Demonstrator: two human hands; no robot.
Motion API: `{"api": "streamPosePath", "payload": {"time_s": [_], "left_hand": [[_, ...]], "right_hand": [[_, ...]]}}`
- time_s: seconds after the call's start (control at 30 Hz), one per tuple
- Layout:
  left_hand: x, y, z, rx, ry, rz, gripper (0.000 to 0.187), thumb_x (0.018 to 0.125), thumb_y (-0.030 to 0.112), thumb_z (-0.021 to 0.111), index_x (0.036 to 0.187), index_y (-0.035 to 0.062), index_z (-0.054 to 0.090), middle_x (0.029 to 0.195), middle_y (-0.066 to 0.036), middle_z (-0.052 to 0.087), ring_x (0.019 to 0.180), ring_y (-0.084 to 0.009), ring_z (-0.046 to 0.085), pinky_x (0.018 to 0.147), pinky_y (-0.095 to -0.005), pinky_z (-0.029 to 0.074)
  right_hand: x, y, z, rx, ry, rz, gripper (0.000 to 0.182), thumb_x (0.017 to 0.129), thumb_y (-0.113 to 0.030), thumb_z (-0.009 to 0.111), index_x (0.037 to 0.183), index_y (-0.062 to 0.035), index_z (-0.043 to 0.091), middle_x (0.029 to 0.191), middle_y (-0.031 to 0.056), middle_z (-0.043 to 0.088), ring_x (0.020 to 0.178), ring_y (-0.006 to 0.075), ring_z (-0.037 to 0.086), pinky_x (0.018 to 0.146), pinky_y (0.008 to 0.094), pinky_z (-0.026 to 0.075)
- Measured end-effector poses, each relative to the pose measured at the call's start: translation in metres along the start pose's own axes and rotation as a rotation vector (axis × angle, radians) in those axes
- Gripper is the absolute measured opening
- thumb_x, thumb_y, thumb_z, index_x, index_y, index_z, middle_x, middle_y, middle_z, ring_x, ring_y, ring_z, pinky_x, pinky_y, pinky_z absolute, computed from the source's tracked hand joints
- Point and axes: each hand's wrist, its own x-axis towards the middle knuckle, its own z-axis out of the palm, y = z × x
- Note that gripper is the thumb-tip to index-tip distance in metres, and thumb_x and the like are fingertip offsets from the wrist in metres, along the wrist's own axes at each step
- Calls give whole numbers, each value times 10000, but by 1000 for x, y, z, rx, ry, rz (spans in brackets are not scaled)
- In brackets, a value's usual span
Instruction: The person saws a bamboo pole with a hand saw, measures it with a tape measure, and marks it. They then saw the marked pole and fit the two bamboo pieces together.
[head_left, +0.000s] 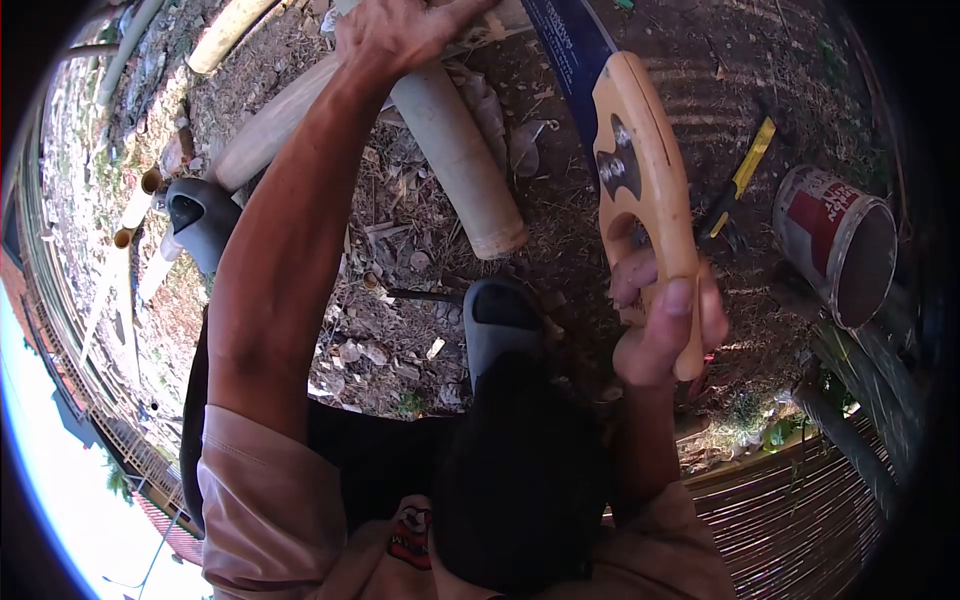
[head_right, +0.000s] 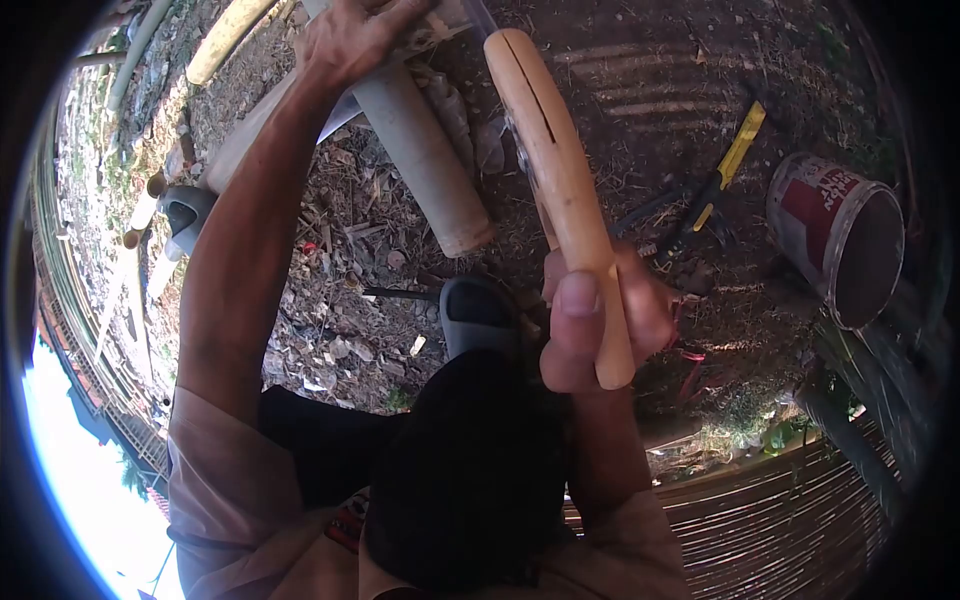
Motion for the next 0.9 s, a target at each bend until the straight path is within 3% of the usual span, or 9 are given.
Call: {"api": "streamPosePath", "payload": {"time_s": [0.1, 0.17, 0.2, 0.33, 0.53, 0.63, 0.73, 0.83, 0.9], "left_hand": [[2, 2, -11, 12, -82, -4, 800, 838, 861, 532, 932, 112, 794, 834, -88, 762, 811, -270, 721, 757, -468, 545], [2, -20, 1, 218, -41, 241, 802, 783, 828, 625, 1005, 70, 763, 871, -156, 745, 835, -330, 727, 766, -504, 546], [-7, -9, -6, 251, -39, 251, 758, 711, 664, 797, 1131, 40, 708, 931, -223, 720, 922, -395, 719, 827, -527, 551], [0, -20, 16, 277, 72, 226, 809, 625, 384, 924, 1299, 45, 633, 1103, -252, 717, 1088, -425, 687, 943, -499, 551], [-10, 3, -4, 356, -8, 148, 808, 643, 389, 907, 1344, 84, 644, 1168, -245, 730, 1124, -407, 695, 961, -487, 556], [-3, -3, 4, 334, -11, 95, 758, 651, 385, 904, 1308, 90, 669, 1118, -233, 746, 1084, -402, 711, 935, -490, 566], [-6, -2, 3, 335, 13, 121, 694, 671, 386, 892, 1258, 78, 685, 1068, -231, 750, 1044, -405, 720, 898, -506, 570], [-6, -3, 5, 337, 19, 121, 675, 678, 408, 894, 1215, 55, 685, 1046, -227, 747, 1029, -409, 719, 887, -508, 566], [3, -7, 4, 372, 7, 98, 667, 680, 426, 898, 1183, 44, 685, 1036, -223, 746, 1021, -411, 719, 882, -506, 564]], "right_hand": [[-53, -12, -26, -18, 28, -11, 595, 1036, -503, 432, 920, 66, 565, 751, 158, 594, 674, 255, 584, 699, 421, 532], [-77, -23, -47, -322, 7, 127, 620, 1026, -521, 425, 930, 73, 575, 775, 166, 603, 690, 268, 595, 715, 438, 554], [-70, -19, -39, -133, 25, 71, 602, 1026, -510, 428, 921, 66, 570, 756, 161, 596, 672, 256, 585, 683, 415, 539], [-17, 3, 1, 178, 30, -90, 487, 1033, -354, 502, 823, 74, 600, 630, 127, 581, 559, 239, 612, 537, 364, 540], [-69, 8, -17, 44, 138, -95, 638, 1025, -498, 501, 826, 99, 603, 648, 136, 608, 550, 215, 606, 548, 346, 548], [-74, -32, -14, -501, 43, 60, 689, 1023, -543, 482, 785, 92, 600, 659, 119, 621, 564, 210, 619, 593, 350, 578], [-14, 7, 20, 30, 117, -76, 569, 991, -470, 546, 781, 55, 608, 617, 89, 591, 531, 202, 600, 524, 331, 497], [40, 7, 47, -98, 95, -74, 516, 974, -430, 554, 778, 43, 610, 582, 87, 572, 509, 206, 595, 475, 322, 430], [-6, 7, 19, -30, 86, -71, 515, 981, -429, 543, 775, 38, 607, 596, 90, 595, 509, 211, 609, 516, 336, 508]]}}
